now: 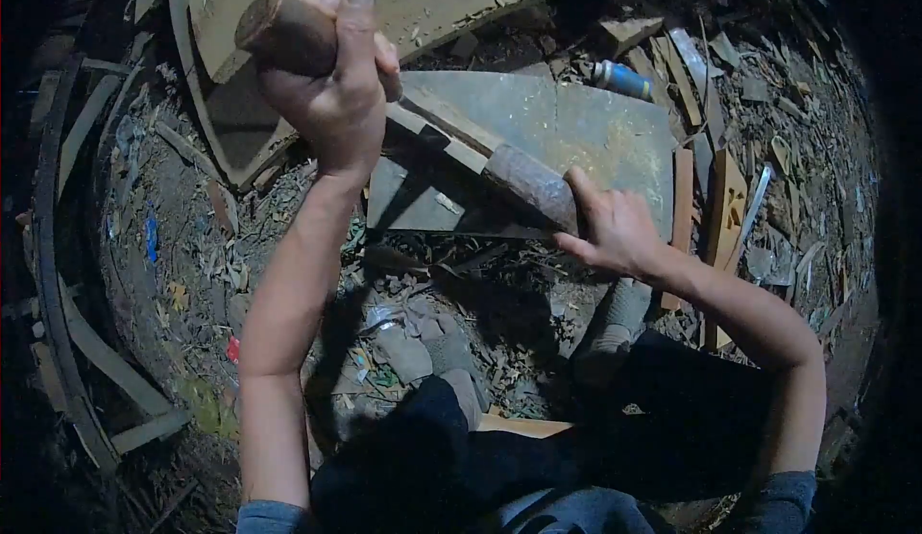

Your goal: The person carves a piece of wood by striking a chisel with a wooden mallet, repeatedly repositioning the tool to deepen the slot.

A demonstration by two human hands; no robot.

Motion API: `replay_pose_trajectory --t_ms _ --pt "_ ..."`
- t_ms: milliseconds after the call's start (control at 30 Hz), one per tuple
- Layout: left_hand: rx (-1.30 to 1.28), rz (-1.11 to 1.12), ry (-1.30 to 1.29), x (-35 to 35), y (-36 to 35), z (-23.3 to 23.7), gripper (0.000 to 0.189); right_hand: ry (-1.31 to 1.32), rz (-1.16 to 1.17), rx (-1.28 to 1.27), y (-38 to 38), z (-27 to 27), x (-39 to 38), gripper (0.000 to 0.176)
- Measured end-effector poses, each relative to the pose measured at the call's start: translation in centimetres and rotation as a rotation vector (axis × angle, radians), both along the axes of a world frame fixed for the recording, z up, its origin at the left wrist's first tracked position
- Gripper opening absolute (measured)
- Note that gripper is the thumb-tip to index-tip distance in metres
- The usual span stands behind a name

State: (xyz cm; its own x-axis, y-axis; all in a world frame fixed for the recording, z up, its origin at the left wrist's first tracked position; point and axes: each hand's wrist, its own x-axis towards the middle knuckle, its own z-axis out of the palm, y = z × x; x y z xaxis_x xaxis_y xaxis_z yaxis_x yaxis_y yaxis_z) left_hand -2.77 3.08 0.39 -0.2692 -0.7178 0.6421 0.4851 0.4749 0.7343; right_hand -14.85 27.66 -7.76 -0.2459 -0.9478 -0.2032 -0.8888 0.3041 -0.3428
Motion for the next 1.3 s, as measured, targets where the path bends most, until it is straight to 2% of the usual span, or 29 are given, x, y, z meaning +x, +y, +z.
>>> replay_pose_trajectory --t_ms 167,233,367,500,533,567,600,667,700,733,767,833,867,900,1000,1033,1067,1100,1133,1200,1233,1267,1300 --pt "0.093 0.083 0.017 -0.8 0.3 -1.5 0.023 -0.024 0.034 0.035 -0.2 0.1 -0.2 0.070" --pt "0.112 0.064 -0.060 -0.5 0.9 -1.5 0.023 -0.033 0.029 0.045 -0.2 0.1 -0.3 0.069" --pt "-0.042 0.240 -0.137 -1.1 0.9 -3.1 0.023 -0.047 0.019 0.052 -0.1 -0.1 -0.3 0.069" --pt "-0.004 0.208 -0.159 -1.2 2.4 -2.7 0.022 -0.091 -0.003 0.035 -0.3 -0.4 -0.7 0.069" --pt "-0.003 0.215 -0.200 -1.0 2.5 -2.6 0.021 -0.187 -0.091 -0.140 -0.5 -1.2 -1.0 0.069" --pt "-0.137 0.262 -0.175 -1.2 2.0 -2.9 0.023 -0.289 -0.175 -0.313 -0.4 -2.1 -1.4 0.070" --pt "-0.146 0.269 -0.165 -1.2 1.7 -3.1 0.023 -0.283 -0.161 -0.532 -1.7 -1.5 -2.0 0.070" --pt "-0.172 0.257 -0.140 -1.2 1.7 -3.5 0.023 -0.492 -0.156 -0.635 -4.1 5.6 -1.9 0.064" --pt "0.006 0.222 -0.208 -0.9 2.6 -2.7 0.024 -0.596 -0.149 -0.685 -5.4 9.2 -1.9 0.062" --pt "0.005 0.212 -0.199 -0.7 2.8 -2.3 0.024 -0.565 -0.084 -0.775 -5.9 12.7 -1.6 0.058" --pt "-0.262 0.335 -0.220 -0.5 2.7 -1.9 0.024 -0.474 0.060 -0.865 -6.5 14.4 -1.4 0.063" --pt "-0.384 0.365 -0.285 0.0 2.5 -2.4 0.020 -0.280 0.340 -1.056 -7.6 17.8 -0.9 0.076" --pt "-0.388 0.362 -0.273 0.1 2.6 -2.9 0.020 -0.166 0.315 -0.951 -7.7 18.3 -0.4 0.073" --pt "-0.581 0.537 -0.292 0.2 2.6 -3.4 0.023 -0.044 0.299 -0.844 -7.7 18.8 0.0 0.071" --pt "-0.224 0.204 -0.250 -0.8 1.3 -7.5 0.044 0.236 0.272 -0.524 -8.4 19.4 1.3 0.057" --pt "-0.300 0.483 -0.280 -0.8 1.9 -8.5 0.043 0.237 0.284 -0.516 -8.7 19.1 1.5 0.057" --pt "-0.337 0.620 -0.296 -0.8 1.9 -9.4 0.043 0.136 0.317 -0.791 -8.8 18.7 1.5 0.059" --pt "-0.365 0.760 -0.312 -0.7 2.1 -9.7 0.042 0.081 0.327 -0.931 -8.8 18.8 1.7 0.061" --pt "-0.419 0.703 -0.358 -0.4 1.7 -9.7 0.044 0.033 0.342 -1.070 -8.9 19.1 2.0 0.063" --pt "-0.531 0.591 -0.448 -0.1 0.8 -9.8 0.046 0.208 0.233 -0.259 -8.1 20.2 2.8 0.072" --pt "-0.557 0.561 -0.470 -0.3 0.6 -10.0 0.047 0.209 0.231 -0.260 -7.7 20.7 3.0 0.072" --pt "-0.583 0.531 -0.492 -0.5 0.3 -10.5 0.048 0.042 0.220 -0.353 -7.3 21.1 3.0 0.078" --pt "-0.460 0.581 -0.558 -0.5 0.4 -11.2 0.047 -0.139 0.207 -0.437 -7.1 21.1 3.0 0.084"
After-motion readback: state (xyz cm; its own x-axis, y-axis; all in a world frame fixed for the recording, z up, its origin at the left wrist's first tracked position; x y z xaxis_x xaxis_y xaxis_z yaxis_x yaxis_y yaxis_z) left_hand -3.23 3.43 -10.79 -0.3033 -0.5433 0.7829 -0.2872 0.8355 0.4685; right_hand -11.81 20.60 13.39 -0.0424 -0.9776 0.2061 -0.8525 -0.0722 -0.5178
